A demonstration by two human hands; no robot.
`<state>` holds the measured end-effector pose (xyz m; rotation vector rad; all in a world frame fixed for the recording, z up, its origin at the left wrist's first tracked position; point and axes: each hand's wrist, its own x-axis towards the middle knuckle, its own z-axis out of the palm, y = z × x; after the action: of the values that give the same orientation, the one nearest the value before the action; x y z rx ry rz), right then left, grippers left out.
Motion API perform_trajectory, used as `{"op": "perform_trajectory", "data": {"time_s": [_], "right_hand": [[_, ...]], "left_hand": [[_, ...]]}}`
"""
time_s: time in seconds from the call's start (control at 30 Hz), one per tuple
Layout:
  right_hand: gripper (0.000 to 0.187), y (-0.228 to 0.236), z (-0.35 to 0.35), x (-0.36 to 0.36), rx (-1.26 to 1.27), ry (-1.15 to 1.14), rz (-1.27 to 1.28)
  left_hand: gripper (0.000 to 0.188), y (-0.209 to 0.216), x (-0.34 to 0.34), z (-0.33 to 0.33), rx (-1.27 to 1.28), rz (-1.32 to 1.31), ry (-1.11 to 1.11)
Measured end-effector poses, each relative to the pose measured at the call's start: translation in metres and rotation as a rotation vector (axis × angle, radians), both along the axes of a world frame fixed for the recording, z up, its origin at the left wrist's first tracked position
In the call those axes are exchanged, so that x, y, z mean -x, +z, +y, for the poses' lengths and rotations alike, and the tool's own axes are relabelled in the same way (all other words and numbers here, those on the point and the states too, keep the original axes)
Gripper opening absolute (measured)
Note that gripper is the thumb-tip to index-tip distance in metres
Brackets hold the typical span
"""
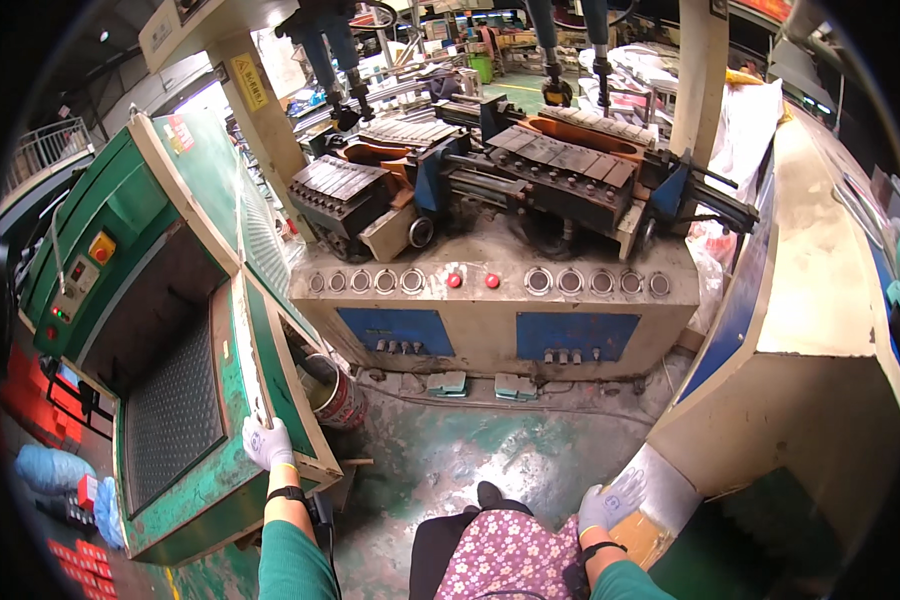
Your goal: Feeding material into a large piece of footwear manufacturing equipment at a workstation.
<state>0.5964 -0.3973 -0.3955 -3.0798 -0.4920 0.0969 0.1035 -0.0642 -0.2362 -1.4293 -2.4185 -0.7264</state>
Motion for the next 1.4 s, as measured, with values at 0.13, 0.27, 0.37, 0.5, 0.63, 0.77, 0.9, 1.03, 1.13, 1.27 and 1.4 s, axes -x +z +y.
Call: {"op": "perform_trajectory", "data": {"time_s": [0.13, 0.27, 0.37, 0.5, 0.63, 0.77, 0.9, 1.03, 1.13, 1.27, 1.4], "right_hand": [[0.086, -0.011, -0.001, 0.007, -0.066, 0.032, -0.068], [0.085, -0.009, 0.005, 0.012, -0.069, 0.044, -0.064], [0.091, -0.011, 0.003, 0.008, 0.021, -0.002, -0.024], [0.082, -0.019, -0.012, -0.007, -0.167, -0.102, 0.027], [0.08, -0.023, -0.001, 0.004, -0.031, 0.101, -0.085], [0.082, -0.005, -0.011, 0.004, -0.141, 0.056, -0.029], [0.081, -0.007, -0.017, 0.003, -0.158, 0.026, -0.105], [0.08, -0.004, -0.011, 0.006, -0.193, 0.025, -0.079], [0.08, -0.007, -0.01, 0.006, -0.165, 0.043, -0.073], [0.08, -0.008, -0.012, 0.004, -0.155, 0.053, -0.085], [0.08, 0.002, -0.011, 0.004, -0.168, 0.056, -0.041]], "left_hand": [[0.063, -0.001, 0.007, 0.002, 0.01, -0.007, 0.036], [0.066, 0.0, 0.016, 0.003, 0.003, 0.003, 0.053], [0.059, -0.006, 0.01, 0.009, -0.156, 0.153, 0.05], [0.044, 0.009, -0.026, 0.0, -0.135, -0.026, -0.078], [0.052, 0.029, 0.009, -0.042, -0.159, 0.023, -0.27], [0.05, 0.012, 0.014, -0.026, -0.089, 0.099, -0.223], [0.05, 0.014, -0.003, -0.023, -0.148, 0.12, -0.281], [0.05, 0.004, 0.012, -0.016, -0.113, 0.154, -0.195], [0.052, -0.01, 0.027, -0.009, -0.14, 0.241, -0.239], [0.054, -0.019, 0.028, -0.005, -0.179, 0.327, -0.243], [0.055, -0.011, 0.025, -0.009, -0.108, 0.295, -0.231]]}}
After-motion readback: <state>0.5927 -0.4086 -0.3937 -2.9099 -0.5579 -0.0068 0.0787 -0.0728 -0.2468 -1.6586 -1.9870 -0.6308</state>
